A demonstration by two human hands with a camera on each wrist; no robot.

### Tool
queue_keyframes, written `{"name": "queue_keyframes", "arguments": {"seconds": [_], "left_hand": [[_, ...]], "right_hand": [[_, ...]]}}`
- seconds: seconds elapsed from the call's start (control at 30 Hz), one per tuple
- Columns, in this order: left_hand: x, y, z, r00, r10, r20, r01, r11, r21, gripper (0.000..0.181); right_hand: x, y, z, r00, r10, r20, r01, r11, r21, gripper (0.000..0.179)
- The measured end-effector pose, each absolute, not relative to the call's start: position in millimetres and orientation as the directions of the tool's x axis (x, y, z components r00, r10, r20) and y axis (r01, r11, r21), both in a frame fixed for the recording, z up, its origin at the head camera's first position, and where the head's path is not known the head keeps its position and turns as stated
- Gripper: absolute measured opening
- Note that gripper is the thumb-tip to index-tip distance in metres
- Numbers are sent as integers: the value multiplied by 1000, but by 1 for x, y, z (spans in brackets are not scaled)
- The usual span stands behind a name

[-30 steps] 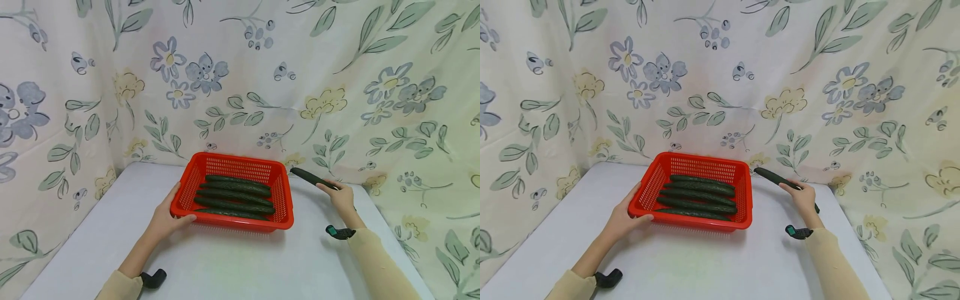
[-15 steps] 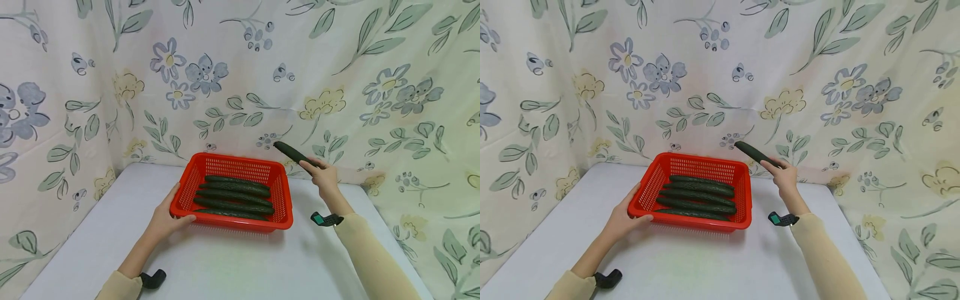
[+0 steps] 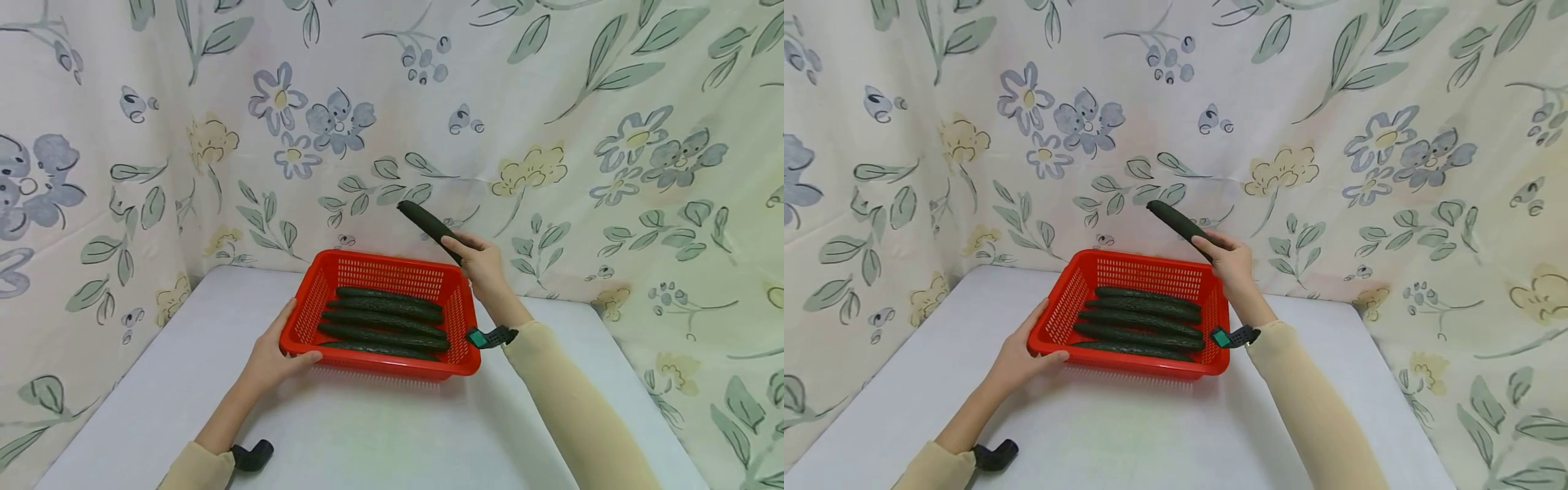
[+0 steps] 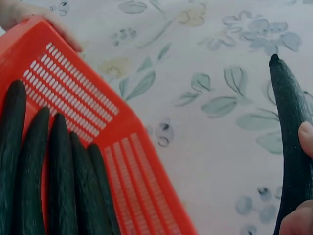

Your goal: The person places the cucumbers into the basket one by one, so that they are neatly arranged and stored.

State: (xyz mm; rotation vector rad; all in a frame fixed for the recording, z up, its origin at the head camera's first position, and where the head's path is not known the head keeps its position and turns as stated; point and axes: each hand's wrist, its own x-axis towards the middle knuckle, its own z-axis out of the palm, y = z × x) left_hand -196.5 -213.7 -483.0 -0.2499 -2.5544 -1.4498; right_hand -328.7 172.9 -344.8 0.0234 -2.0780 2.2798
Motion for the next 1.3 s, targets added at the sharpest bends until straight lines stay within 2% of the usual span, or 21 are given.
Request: {"name": "queue_keyframes", "arguments": {"seconds": [0.23, 0.37, 0.6, 0.73, 0.97, 1.17, 1.3], "left_hand": [[-197, -211, -483, -966, 55, 252, 245, 499, 831, 115], [-199, -212, -482, -967, 52, 250, 242, 505, 829, 115], [-199, -214, -482, -971, 49, 235, 226, 521, 823, 116], [-198, -214, -482, -970, 49, 237, 227, 526, 820, 116], [-198, -213, -483, -967, 49, 249, 237, 529, 815, 116], [-198, -213, -484, -968, 46, 248, 234, 530, 815, 116], [-198, -213, -484, -967, 48, 250, 237, 527, 816, 115]], "right_hand": [[-338, 142, -351, -1000, -10, 28, -27, -52, -998, 46], [-342, 127, -359, -1000, -2, 21, -21, 12, -1000, 44], [-344, 101, -379, -995, -4, 100, -99, 187, -977, 39], [-343, 87, -388, -996, 26, 82, -73, 250, -965, 38], [-348, 75, -403, -999, 30, 44, -35, 259, -965, 40], [-354, 73, -426, -996, 93, 12, 21, 345, -938, 38], [-356, 70, -439, -995, 92, -48, 74, 305, -950, 40]]}}
